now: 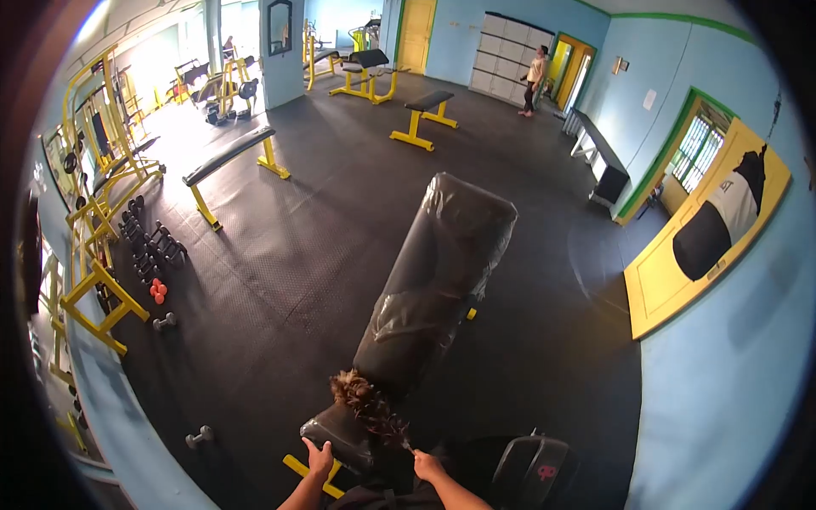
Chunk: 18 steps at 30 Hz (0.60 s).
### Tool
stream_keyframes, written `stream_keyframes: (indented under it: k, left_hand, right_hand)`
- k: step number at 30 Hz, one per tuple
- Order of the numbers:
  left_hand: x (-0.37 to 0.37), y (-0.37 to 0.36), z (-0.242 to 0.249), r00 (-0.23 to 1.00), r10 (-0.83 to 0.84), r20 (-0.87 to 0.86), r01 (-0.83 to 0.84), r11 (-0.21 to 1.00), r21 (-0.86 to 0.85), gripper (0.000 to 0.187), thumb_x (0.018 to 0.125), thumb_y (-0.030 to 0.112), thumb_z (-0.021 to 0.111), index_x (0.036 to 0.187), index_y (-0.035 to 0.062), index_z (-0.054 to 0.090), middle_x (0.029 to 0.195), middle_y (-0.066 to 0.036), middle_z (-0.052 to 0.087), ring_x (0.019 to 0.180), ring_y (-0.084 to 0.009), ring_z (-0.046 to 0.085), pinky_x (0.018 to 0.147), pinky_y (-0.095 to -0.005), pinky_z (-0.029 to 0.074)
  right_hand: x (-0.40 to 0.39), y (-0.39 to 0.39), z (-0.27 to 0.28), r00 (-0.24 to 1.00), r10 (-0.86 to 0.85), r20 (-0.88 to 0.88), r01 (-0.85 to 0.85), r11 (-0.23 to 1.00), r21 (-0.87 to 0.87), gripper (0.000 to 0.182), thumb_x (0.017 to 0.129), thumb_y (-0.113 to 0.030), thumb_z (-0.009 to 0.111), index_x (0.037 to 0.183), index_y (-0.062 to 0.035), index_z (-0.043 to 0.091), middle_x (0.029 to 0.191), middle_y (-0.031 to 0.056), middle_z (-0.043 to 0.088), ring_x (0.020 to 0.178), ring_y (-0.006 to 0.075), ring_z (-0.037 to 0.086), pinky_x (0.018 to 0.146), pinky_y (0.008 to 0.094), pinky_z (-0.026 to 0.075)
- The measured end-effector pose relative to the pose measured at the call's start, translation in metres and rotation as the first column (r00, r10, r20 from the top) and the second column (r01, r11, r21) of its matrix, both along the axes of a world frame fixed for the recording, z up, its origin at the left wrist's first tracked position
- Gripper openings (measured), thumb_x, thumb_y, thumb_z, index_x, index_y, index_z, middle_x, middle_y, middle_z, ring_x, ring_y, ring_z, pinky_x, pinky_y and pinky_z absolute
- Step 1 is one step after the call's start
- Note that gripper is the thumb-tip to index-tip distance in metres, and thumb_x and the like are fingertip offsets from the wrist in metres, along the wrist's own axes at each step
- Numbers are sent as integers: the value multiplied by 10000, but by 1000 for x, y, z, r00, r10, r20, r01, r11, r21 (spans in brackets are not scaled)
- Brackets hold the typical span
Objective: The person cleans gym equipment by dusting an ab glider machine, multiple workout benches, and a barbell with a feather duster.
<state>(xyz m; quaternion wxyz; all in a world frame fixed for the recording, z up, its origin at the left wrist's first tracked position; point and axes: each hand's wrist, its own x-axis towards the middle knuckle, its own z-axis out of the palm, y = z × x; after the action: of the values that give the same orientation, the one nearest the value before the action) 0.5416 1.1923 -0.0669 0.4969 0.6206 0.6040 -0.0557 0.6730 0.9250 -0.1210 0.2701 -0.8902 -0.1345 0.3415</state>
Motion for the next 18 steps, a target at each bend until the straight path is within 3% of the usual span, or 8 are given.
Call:
stream_keyframes:
  k: [2,5,9,12,13,14,15,18]
  left_hand:
    - [-7,0,-11,1000,-4,0,4,1000,-21,942,927,342,590,1558,43,-42,1398,-353,451,1302,-445,469,1098,-418,357]
    - [-9,-1,-26,983,-22,183,-5,989,146,762,991,340,497,1533,-51,131,1570,-304,196,1483,-377,182,1196,-375,175]
    - [4,0,-11,971,110,210,-125,991,56,693,1035,397,390,1494,-98,232,1567,-278,240,1477,-368,208,1199,-374,170]
    - [-3,5,-34,912,163,376,-180,984,11,693,1033,392,405,1496,-94,233,1562,-275,259,1475,-350,227,1192,-368,191]
    - [-9,4,-36,916,192,353,-206,979,3,693,1033,392,405,1496,-94,233,1562,-275,259,1475,-350,227,1192,-368,191]
    - [-2,7,-18,874,192,446,-184,981,-61,662,1037,369,417,1492,-85,257,1530,-249,327,1430,-316,308,1167,-356,245]
    - [-5,8,-2,825,211,524,-171,977,-125,632,1040,345,428,1488,-77,282,1498,-223,395,1385,-282,389,1142,-344,299]
    - [-10,3,1,785,386,485,-336,922,-191,637,1040,368,434,1493,-56,290,1468,-196,433,1358,-263,429,1091,-346,377]
  right_hand:
    - [-16,-1,-6,999,-15,30,14,999,42,387,955,-291,490,1265,-106,629,1156,213,659,1089,400,615,919,449,510]
    - [-40,4,18,990,139,4,-137,969,203,363,933,-293,526,1190,-80,670,1089,221,671,1024,373,649,853,428,541]
    - [-57,-18,0,993,61,98,-92,933,348,365,924,-320,539,1190,-108,671,1075,221,671,1021,376,649,859,437,537]
    - [-60,-45,-14,991,-132,-26,131,991,-41,313,918,-317,530,1121,-144,695,1068,203,677,1011,398,643,863,475,533]
    - [-60,-49,-23,981,-144,129,146,989,-10,308,913,-288,522,1138,-162,691,970,214,681,914,419,659,803,498,533]
    - [-52,-51,-18,992,-91,87,94,995,-37,304,918,-273,516,1144,-165,689,1005,217,676,949,423,653,819,497,533]
    - [-54,-45,-13,965,-92,247,69,993,101,307,927,-251,508,1147,-129,684,1012,214,677,944,425,653,809,498,532]
    - [-44,-24,26,984,80,159,-106,981,162,311,935,-220,494,1142,-72,674,1006,214,679,953,418,643,798,494,531]
